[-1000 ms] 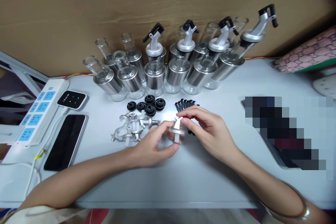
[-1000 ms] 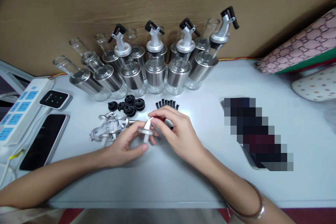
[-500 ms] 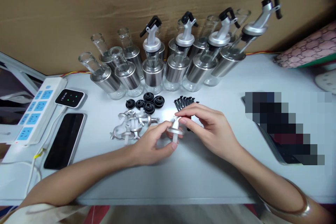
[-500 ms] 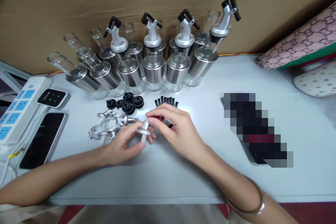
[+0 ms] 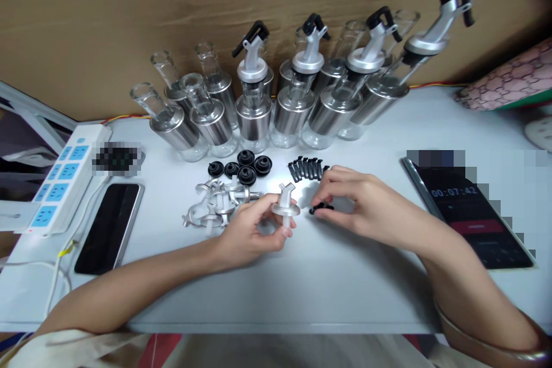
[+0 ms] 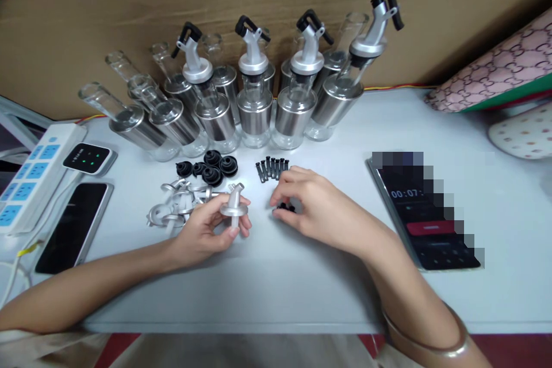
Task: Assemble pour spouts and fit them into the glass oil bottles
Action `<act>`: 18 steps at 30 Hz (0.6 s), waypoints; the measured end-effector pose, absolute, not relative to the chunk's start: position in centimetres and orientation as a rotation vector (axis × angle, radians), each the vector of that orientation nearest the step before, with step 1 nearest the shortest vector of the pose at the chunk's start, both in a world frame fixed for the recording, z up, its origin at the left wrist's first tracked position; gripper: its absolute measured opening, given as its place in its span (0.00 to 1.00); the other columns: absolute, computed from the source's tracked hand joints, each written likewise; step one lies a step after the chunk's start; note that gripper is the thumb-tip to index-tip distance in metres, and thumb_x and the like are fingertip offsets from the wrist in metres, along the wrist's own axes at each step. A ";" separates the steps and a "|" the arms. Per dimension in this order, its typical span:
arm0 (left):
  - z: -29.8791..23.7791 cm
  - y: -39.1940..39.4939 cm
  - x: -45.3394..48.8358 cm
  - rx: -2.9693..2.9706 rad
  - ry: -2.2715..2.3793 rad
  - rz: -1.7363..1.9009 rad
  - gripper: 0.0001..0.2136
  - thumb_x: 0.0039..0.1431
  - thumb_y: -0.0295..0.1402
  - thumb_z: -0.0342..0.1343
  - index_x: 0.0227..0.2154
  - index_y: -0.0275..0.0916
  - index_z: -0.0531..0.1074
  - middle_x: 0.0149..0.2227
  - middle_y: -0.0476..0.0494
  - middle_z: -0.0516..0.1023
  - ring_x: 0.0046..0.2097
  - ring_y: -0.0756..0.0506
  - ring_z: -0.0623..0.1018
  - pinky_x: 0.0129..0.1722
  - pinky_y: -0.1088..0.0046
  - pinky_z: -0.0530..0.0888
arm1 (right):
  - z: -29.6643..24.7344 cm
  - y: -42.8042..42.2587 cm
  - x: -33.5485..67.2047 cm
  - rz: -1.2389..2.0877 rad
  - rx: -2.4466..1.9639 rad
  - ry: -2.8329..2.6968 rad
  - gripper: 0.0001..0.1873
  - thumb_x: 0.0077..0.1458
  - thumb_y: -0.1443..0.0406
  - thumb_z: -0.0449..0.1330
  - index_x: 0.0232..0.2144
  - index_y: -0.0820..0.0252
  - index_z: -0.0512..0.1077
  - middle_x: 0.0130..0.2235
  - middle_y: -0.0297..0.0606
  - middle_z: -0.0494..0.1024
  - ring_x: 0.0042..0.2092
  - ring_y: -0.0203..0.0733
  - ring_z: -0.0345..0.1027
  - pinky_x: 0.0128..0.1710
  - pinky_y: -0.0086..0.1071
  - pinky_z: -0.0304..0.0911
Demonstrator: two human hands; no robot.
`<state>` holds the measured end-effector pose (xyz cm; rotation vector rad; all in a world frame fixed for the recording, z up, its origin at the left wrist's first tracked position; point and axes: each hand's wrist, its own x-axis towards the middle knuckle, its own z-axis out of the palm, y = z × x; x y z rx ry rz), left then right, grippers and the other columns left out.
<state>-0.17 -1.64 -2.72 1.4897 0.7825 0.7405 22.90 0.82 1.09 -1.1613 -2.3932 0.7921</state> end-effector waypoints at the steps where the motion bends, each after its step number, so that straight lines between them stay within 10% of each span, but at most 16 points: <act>1: -2.7 -1.6 -0.1 1.488 0.785 0.738 0.09 0.56 0.30 0.54 0.40 0.37 0.66 0.33 0.44 0.77 0.32 0.50 0.76 0.36 0.71 0.74 | 0.9 0.7 22.8 0.779 -1.176 -2.425 0.03 0.51 0.69 0.63 0.29 0.57 0.75 0.31 0.38 0.75 0.37 0.44 0.68 0.37 0.37 0.63; 18: -2.8 -1.6 -0.2 1.619 0.783 0.735 0.10 0.54 0.30 0.54 0.40 0.36 0.69 0.30 0.44 0.77 0.31 0.50 0.76 0.34 0.72 0.75 | -0.4 0.2 22.2 0.703 -1.237 -2.468 0.04 0.53 0.70 0.62 0.28 0.56 0.74 0.31 0.37 0.75 0.37 0.45 0.68 0.38 0.37 0.62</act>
